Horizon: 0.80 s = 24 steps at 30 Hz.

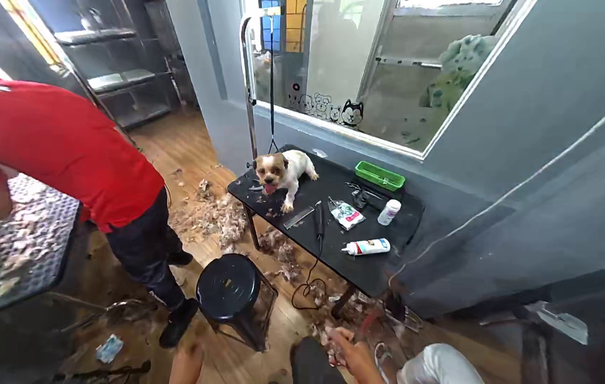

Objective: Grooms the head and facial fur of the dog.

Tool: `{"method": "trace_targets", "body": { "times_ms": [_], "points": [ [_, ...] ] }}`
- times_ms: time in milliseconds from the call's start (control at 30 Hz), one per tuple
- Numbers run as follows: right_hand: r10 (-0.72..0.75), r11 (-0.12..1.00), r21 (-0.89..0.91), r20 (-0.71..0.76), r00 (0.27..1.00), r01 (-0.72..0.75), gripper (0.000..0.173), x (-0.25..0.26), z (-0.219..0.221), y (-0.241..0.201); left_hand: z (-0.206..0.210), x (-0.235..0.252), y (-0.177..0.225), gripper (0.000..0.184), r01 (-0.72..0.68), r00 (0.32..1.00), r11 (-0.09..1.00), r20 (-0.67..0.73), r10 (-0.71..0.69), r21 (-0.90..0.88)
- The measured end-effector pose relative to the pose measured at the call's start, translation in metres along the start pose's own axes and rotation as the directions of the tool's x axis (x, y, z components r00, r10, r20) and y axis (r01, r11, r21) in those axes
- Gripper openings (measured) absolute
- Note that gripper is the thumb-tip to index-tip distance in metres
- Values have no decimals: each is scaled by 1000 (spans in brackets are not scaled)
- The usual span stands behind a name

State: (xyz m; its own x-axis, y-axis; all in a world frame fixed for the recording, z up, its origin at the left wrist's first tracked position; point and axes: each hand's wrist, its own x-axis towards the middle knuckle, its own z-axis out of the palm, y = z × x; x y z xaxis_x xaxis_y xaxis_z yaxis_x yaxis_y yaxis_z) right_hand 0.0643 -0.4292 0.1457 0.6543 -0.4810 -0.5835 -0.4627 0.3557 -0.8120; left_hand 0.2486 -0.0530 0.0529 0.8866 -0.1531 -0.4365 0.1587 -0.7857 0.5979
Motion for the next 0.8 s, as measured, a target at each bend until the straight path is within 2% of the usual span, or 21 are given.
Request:
{"method": "trace_targets", "body": {
  "times_ms": [67,133,233,300,400,567,633,733,800],
  "points": [
    [9,1000,30,-79,997,-7,24,38,9,-16,-36,76,72,31,-213,975,973,-88,205,-92],
    [36,999,47,-165,986,-28,28,79,20,-34,-51,127,148,33,-326,945,925,-89,314,-197],
    [69,997,41,-184,980,-62,34,144,39,-64,-34,184,240,41,-340,937,865,-60,343,-368],
    [61,998,23,-157,986,-58,33,187,53,-85,-12,219,285,52,-306,943,816,-38,330,-490],
    [75,997,-7,-83,994,-76,33,236,73,-118,18,267,330,62,-276,940,746,-10,341,-606],
    [138,989,-39,-59,989,-140,29,275,89,-138,34,300,377,68,-170,965,642,5,261,-748],
    [142,990,-18,-39,989,-143,27,281,89,-141,36,322,391,56,-156,974,576,-28,224,-802],
    [166,986,31,-22,986,-165,26,288,83,-136,38,359,393,32,-224,957,426,-116,266,-876],
    [171,984,57,-32,985,-169,23,293,80,-134,31,364,399,20,-255,942,425,-124,313,-869]
  ]
}}
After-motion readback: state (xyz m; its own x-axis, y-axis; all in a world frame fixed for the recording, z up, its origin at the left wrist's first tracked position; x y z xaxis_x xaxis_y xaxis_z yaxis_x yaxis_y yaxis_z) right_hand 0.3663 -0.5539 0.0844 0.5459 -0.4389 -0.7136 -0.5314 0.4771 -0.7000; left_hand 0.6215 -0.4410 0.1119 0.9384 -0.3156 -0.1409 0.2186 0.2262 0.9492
